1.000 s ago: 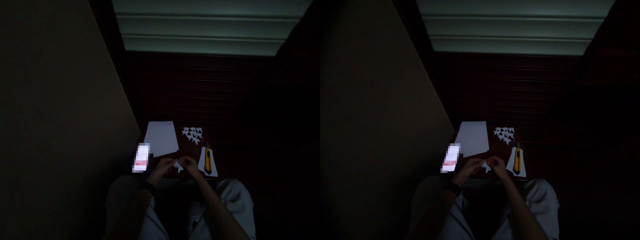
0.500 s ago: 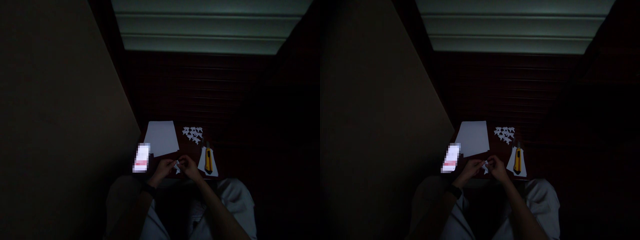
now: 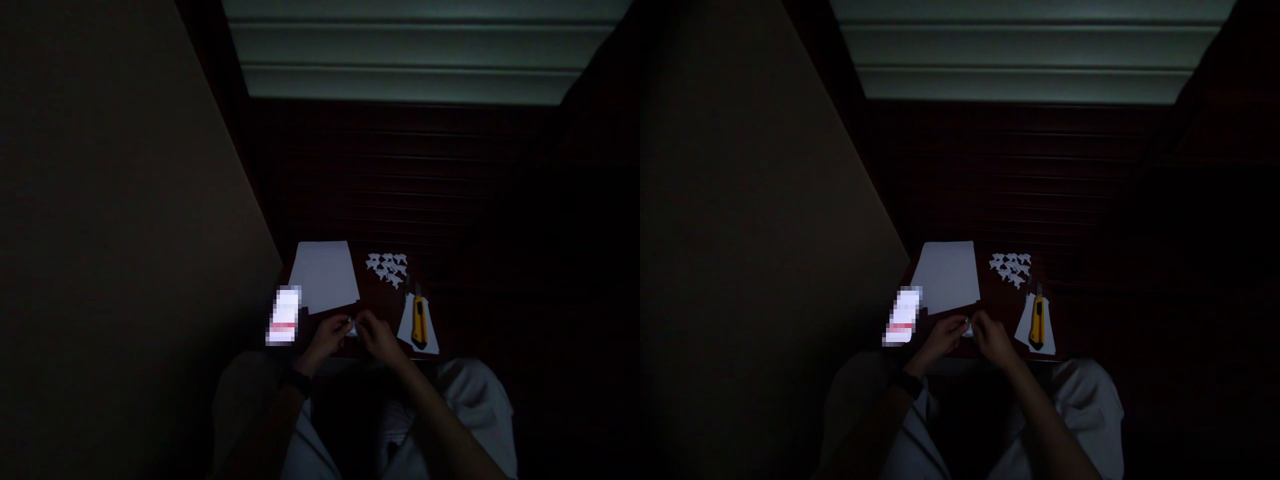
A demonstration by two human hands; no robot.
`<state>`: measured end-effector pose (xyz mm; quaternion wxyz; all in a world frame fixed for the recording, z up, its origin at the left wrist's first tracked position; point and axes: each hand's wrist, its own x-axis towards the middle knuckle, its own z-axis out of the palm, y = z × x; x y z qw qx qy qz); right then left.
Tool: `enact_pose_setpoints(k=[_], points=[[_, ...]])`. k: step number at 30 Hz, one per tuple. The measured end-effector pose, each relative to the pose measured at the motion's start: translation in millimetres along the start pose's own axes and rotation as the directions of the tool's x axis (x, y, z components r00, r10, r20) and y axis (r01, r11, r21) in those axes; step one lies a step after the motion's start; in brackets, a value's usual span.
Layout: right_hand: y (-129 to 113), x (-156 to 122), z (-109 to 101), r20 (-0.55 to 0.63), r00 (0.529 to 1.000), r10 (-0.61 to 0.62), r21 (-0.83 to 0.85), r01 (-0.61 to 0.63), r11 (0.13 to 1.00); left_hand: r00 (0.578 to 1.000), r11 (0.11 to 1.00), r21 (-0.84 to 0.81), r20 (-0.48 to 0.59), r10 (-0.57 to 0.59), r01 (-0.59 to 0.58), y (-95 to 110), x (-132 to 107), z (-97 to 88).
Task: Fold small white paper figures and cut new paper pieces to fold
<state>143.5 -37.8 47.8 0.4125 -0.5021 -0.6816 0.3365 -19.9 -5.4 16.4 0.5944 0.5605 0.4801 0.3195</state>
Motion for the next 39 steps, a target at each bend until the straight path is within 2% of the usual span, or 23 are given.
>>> enact_pose_setpoints(k=[4, 8, 12, 15, 21, 25, 28, 33, 39], points=[[-1.6, 2.4, 6.0, -0.038, 0.999, -0.034, 0.015, 0.035, 0.999, 0.999, 0.996, -0.069, 0.006, 0.053, -0.053, 4.2, -5.3, -1.8], [-0.3, -3.8, 11.6, -0.151, 0.987, -0.047, -0.022, 0.044, 0.999, 0.994, 0.991, -0.105, -0.076, 0.073, -0.08, 3.9, -6.0, 0.3], [0.6, -11.2, 16.9, -0.211, 0.977, -0.013, -0.128, -0.014, 0.992, 0.986, 0.983, -0.147, -0.136, 0.092, -0.112, -3.2, -1.6, 3.9], [1.8, -10.9, 21.2, -0.192, 0.981, 0.026, -0.123, -0.05, 0.991, 0.984, 0.979, -0.162, -0.151, 0.097, -0.121, -7.0, 1.2, 5.1], [11.8, -2.1, 27.7, -0.148, 0.981, 0.129, 0.018, -0.128, 0.992, 0.981, 0.982, -0.146, -0.166, 0.099, -0.123, -6.2, 0.9, 5.0], [20.8, 1.7, 28.4, -0.065, 0.978, 0.199, 0.151, -0.187, 0.971, 0.986, 0.985, -0.118, -0.124, 0.109, -0.124, -5.3, -0.2, 3.5], [26.6, 2.4, 28.3, -0.046, 0.97, 0.238, 0.224, -0.222, 0.949, 0.989, 0.988, -0.086, -0.085, 0.117, -0.124, -4.9, -0.2, 2.1], [31.3, 0.7, 27.5, -0.013, 0.969, 0.246, 0.28, -0.233, 0.931, 0.992, 0.993, -0.043, -0.068, 0.11, -0.113, -3.1, 0.1, 0.9], [32.4, -1.5, 23.6, 0.068, 0.978, 0.199, 0.291, -0.21, 0.933, 0.997, 0.997, -0.022, -0.029, 0.077, -0.078, -0.3, -0.3, -1.2]])
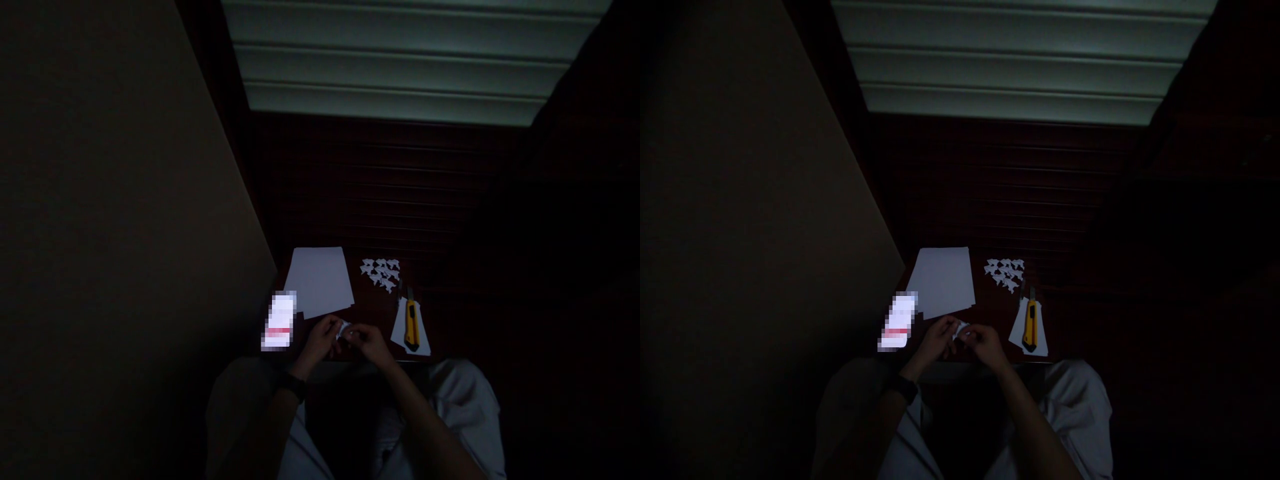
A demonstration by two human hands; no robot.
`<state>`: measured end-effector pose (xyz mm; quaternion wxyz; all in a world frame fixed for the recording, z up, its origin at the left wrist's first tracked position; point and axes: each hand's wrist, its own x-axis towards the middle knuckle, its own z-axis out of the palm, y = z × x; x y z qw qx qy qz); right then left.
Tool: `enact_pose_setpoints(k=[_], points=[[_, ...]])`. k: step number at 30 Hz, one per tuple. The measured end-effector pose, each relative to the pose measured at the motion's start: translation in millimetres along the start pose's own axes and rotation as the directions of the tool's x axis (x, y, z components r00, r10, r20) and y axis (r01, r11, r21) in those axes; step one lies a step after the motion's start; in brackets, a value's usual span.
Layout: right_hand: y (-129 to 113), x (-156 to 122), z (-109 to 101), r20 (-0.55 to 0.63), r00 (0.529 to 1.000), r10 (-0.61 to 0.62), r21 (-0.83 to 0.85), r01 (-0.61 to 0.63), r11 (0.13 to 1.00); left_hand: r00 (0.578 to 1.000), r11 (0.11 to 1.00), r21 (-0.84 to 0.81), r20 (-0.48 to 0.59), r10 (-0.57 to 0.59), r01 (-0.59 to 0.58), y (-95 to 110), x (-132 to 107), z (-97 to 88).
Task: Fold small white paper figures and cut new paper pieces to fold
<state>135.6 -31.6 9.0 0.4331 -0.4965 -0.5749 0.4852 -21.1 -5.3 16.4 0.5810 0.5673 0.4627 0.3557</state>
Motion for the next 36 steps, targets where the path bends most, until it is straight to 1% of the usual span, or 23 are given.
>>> enact_pose_setpoints(k=[8, 12, 15, 17, 21, 24, 26, 29, 34, 36], points=[[-2.0, 2.8, 1.5, 0.012, 1.0, 0.002, -0.032, -0.001, 0.999, 1.0, 1.0, -0.007, -0.016, 0.009, -0.009, -3.5, -0.6, 0.6], [-2.7, 3.8, -0.4, 0.035, 0.997, 0.068, -0.019, -0.067, 0.998, 1.0, 1.0, -0.024, -0.009, 0.005, -0.005, -0.8, -2.3, 0.6], [-4.2, 3.5, -4.3, 0.075, 0.991, 0.109, 0.039, -0.112, 0.993, 0.999, 0.999, -0.032, -0.045, 0.022, -0.023, 1.2, -3.7, 1.0], [-5.9, 3.3, -5.8, 0.079, 0.99, 0.115, 0.068, -0.12, 0.99, 0.998, 0.999, -0.028, -0.06, 0.015, -0.017, 1.2, -4.0, 1.5], [-8.0, 5.0, -2.8, 0.029, 0.996, 0.089, 0.051, -0.091, 0.995, 0.997, 1.0, -0.023, -0.082, -0.003, 0.002, -0.4, -2.9, 2.7], [-5.4, 7.9, 2.5, -0.035, 0.999, 0.035, -0.012, -0.035, 0.999, 0.994, 1.0, -0.02, -0.113, -0.002, -0.001, -0.7, -2.0, 3.3], [-2.3, 9.5, 5.6, -0.074, 0.997, 0.009, -0.056, -0.013, 0.998, 0.994, 1.0, -0.013, -0.112, -0.001, 0.0, -0.2, -1.9, 3.4], [1.3, 10.6, 9.1, -0.132, 0.991, -0.005, -0.104, -0.009, 0.994, 0.994, 1.0, -0.001, -0.107, 0.007, -0.007, 0.2, -2.1, 4.1], [1.2, 9.2, 14.0, -0.223, 0.973, -0.062, -0.214, 0.013, 0.977, 0.988, 1.0, 0.014, -0.152, 0.03, -0.028, -2.7, -1.8, 6.5], [0.9, 8.5, 15.5, -0.24, 0.969, -0.063, -0.233, 0.006, 0.972, 0.987, 1.0, 0.016, -0.159, 0.029, -0.027, -4.6, -1.3, 7.0]])
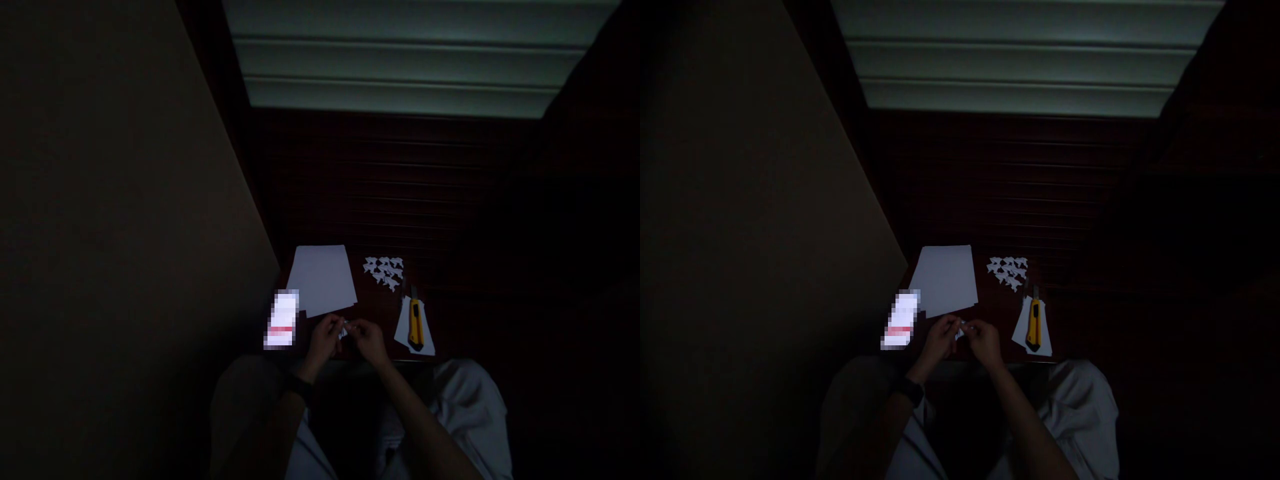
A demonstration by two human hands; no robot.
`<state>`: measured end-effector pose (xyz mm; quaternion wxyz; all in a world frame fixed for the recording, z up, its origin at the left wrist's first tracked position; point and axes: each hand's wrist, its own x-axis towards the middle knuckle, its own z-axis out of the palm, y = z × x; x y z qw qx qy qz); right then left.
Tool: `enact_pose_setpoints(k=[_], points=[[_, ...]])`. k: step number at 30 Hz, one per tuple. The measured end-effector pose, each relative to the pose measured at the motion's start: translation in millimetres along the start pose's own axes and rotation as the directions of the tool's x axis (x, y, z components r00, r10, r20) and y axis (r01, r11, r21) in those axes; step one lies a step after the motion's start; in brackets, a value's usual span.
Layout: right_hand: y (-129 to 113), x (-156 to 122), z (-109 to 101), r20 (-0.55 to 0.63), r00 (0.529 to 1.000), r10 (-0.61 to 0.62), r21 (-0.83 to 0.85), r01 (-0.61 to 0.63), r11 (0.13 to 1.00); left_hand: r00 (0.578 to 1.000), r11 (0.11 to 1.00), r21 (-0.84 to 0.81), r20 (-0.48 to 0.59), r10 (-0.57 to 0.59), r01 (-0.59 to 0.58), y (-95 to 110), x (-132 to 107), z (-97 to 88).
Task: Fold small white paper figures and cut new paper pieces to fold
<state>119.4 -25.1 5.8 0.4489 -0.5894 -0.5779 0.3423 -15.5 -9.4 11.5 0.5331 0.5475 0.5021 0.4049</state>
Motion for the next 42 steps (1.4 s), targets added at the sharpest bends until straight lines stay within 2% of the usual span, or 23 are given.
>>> enact_pose_setpoints(k=[4, 8, 17, 23, 27, 35, 42], points=[[0.4, -1.3, -1.3, 0.036, 0.999, 0.02, 0.024, -0.021, 0.999, 1.0, 1.0, -0.006, -0.005, -0.004, 0.004, -2.3, 1.1, 0.6], [0.2, -2.7, -5.2, 0.108, 0.994, -0.009, 0.08, 0.0, 0.997, 1.0, 0.999, -0.032, 0.0, -0.013, 0.013, -0.9, 1.0, 1.5], [-5.5, -10.1, -2.8, 0.033, 0.997, -0.068, -0.031, 0.069, 0.997, 1.0, 1.0, -0.028, -0.018, -0.014, 0.014, 2.8, -1.6, 1.7], [-5.5, -9.4, -4.0, 0.072, 0.996, -0.06, -0.001, 0.06, 0.998, 1.0, 1.0, -0.018, -0.002, -0.019, 0.019, 3.3, -2.3, 0.5], [-4.9, -8.7, -3.7, 0.058, 0.996, -0.069, 0.001, 0.069, 0.998, 0.999, 0.999, -0.021, -0.009, -0.031, 0.031, 3.0, -3.0, 1.0], [-4.9, -8.3, -4.9, 0.104, 0.991, -0.088, 0.023, 0.086, 0.996, 0.999, 0.999, -0.036, -0.043, 0.02, -0.021, 0.6, -2.8, 2.1], [-7.1, -9.1, -5.5, 0.099, 0.991, -0.093, 0.026, 0.09, 0.996, 0.999, 0.999, -0.029, -0.032, -0.035, 0.034, 0.5, -0.8, 0.7]])
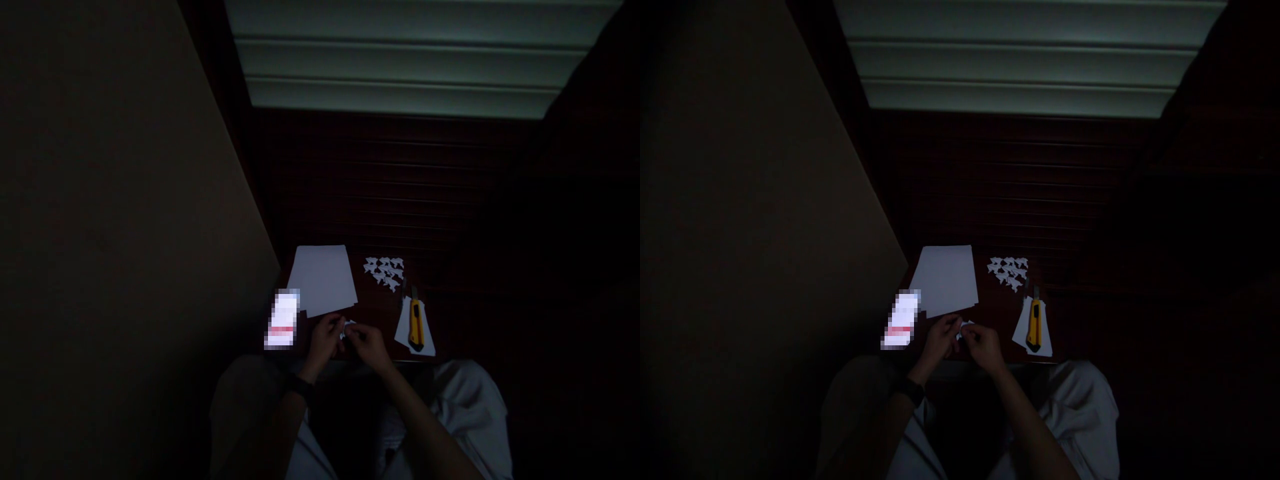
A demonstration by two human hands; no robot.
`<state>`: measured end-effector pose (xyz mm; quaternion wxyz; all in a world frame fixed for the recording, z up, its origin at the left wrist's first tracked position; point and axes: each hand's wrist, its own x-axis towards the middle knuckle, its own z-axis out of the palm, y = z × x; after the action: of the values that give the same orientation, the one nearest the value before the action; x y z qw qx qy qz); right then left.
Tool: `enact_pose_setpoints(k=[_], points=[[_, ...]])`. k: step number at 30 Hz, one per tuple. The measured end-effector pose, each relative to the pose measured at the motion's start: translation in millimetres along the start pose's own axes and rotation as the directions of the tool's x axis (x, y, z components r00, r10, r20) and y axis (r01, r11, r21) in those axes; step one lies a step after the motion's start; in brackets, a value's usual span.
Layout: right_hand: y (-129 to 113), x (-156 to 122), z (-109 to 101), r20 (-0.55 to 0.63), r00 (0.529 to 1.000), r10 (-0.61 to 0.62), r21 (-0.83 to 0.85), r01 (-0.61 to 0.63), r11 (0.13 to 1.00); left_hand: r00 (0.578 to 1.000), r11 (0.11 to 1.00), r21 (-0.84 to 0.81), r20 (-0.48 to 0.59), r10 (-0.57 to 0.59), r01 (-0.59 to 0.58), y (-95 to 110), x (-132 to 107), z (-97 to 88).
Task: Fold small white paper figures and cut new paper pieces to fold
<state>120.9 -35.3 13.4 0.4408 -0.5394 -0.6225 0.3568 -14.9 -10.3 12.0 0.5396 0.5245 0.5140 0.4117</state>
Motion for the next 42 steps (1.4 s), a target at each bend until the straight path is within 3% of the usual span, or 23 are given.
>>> enact_pose_setpoints(k=[5, 12, 25, 33, 37, 42], points=[[0.0, -1.9, 1.2, 0.0, 1.0, -0.019, -0.017, 0.019, 1.0, 1.0, 0.999, 0.025, 0.005, -0.021, 0.021, -5.3, 3.4, 0.6], [-8.0, -6.6, 0.0, -0.003, 0.998, -0.057, -0.18, 0.055, 0.982, 0.999, 1.0, 0.011, -0.035, -0.018, 0.018, -5.4, 4.2, 1.8], [-9.4, -4.5, -1.9, 0.06, 0.995, -0.076, -0.304, 0.091, 0.948, 1.0, 0.999, 0.033, 0.017, 0.027, -0.027, -7.7, 1.6, 0.4], [-1.5, 3.4, -5.3, 0.067, 0.997, -0.047, -0.181, 0.059, 0.982, 0.998, 0.998, 0.033, -0.011, 0.061, -0.061, -9.7, 2.8, 0.2], [4.6, 7.1, -6.7, 0.153, 0.988, 0.02, -0.041, -0.014, 0.999, 0.997, 0.997, 0.026, -0.01, 0.077, -0.077, -8.0, 1.4, -0.2], [14.4, 10.9, -8.1, 0.299, 0.945, 0.135, 0.125, -0.179, 0.976, 0.996, 0.995, 0.048, -0.016, 0.086, -0.085, -9.4, 0.7, 0.8]])
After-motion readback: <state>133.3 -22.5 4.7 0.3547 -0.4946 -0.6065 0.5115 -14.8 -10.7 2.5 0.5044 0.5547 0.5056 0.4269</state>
